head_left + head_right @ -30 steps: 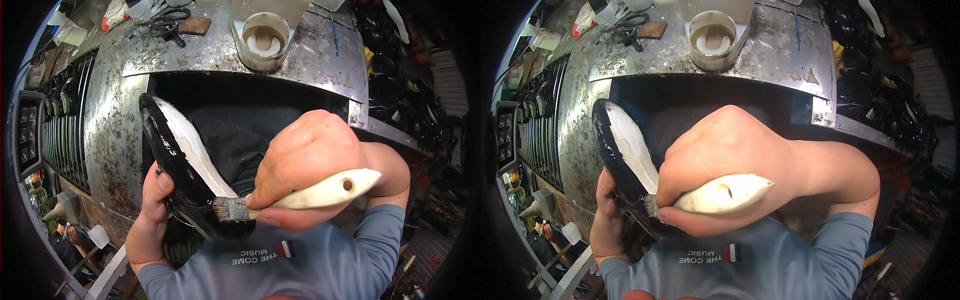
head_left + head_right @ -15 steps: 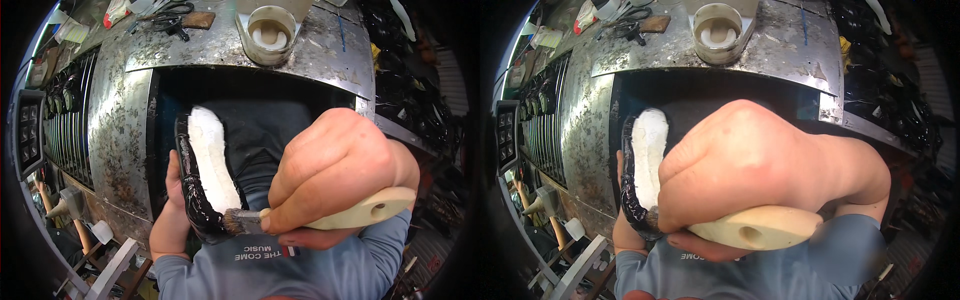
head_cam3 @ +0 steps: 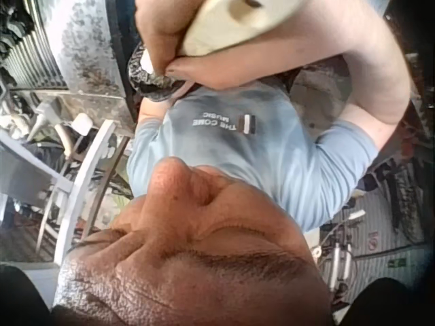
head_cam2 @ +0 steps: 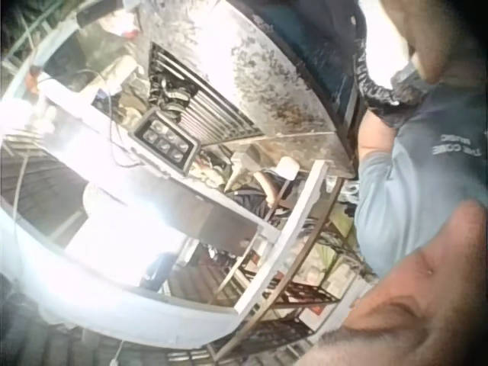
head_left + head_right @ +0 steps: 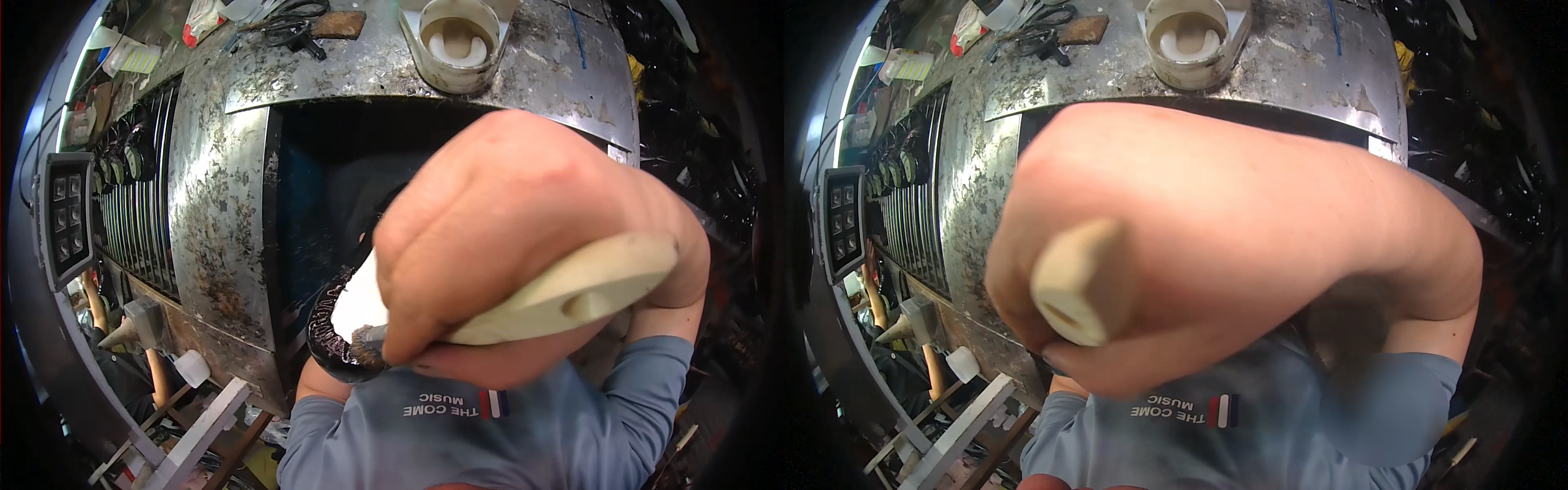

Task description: The person repeatedly dips a paintbrush into a container of white paint and applies it to the sole of a black shoe. They handle multiple shoes one at a time, painting the soles and placing them on a nearby surface.

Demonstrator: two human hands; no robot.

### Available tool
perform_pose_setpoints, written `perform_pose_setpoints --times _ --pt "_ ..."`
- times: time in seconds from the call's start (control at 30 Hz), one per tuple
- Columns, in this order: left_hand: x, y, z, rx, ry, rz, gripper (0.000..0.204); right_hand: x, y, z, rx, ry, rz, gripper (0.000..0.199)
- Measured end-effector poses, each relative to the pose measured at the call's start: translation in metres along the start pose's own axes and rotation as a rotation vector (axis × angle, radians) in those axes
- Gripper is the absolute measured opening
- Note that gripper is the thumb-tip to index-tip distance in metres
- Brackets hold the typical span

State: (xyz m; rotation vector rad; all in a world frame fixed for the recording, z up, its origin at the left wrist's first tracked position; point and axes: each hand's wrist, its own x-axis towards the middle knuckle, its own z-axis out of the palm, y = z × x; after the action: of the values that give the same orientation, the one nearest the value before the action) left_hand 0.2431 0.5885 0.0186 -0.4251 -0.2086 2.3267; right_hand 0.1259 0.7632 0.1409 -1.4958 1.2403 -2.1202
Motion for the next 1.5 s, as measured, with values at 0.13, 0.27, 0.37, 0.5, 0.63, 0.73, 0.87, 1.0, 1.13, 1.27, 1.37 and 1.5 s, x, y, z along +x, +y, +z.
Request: perform_pose_setpoints --times 0.13,0.27,0.37,0.5,0.63,0.73,0.87,1.0,1.13,1.27,1.37,1.5 --pt "0.018 -0.011 -0.006 -0.036 -0.018 -0.049 0.089 0.013 0.010 -0.011 0.098 -0.183 -0.003 0.014" --pt "0.037 -0.021 -0.017 -0.074 -0.020 -0.097 0.090 0.016 0.014 -0.014 0.091 -0.191 0.038 0.009" --pt "0.046 -0.025 -0.018 -0.085 -0.022 -0.130 0.090 0.015 0.011 -0.016 0.136 -0.173 0.182 0.008" --pt "0.049 -0.029 -0.017 -0.086 -0.035 -0.140 0.091 0.012 0.006 -0.017 -0.018 -0.286 0.423 0.010" --pt "0.044 -0.024 -0.015 -0.069 -0.043 -0.167 0.092 0.008 0.003 -0.026 -0.135 -0.329 0.503 0.010" --pt "0.031 -0.016 -0.011 -0.035 -0.053 -0.139 0.092 0.000 0.007 -0.030 -0.215 -0.301 0.453 0.007" --pt "0.003 0.000 0.000 0.085 -0.114 -0.043 0.093 -0.005 0.014 -0.044 -0.194 -0.244 0.277 0.008" --pt "-0.032 0.031 0.018 0.383 -0.134 0.112 0.094 -0.009 -0.009 -0.056 -0.314 0.010 0.305 0.020" --pt "-0.097 0.084 0.067 0.958 0.296 0.459 0.101 -0.024 -0.017 -0.066 -0.323 0.274 0.245 0.029" --pt "-0.146 0.153 0.126 1.528 0.724 0.549 0.103 -0.038 -0.024 -0.074 -0.314 0.285 0.290 0.030" --pt "-0.182 0.216 0.148 1.820 1.065 0.642 0.106 -0.048 -0.019 -0.079 -0.350 0.299 0.284 0.031" --pt "-0.190 0.295 0.175 1.850 1.322 0.786 0.103 -0.059 -0.013 -0.083 -0.357 0.393 0.287 0.032"
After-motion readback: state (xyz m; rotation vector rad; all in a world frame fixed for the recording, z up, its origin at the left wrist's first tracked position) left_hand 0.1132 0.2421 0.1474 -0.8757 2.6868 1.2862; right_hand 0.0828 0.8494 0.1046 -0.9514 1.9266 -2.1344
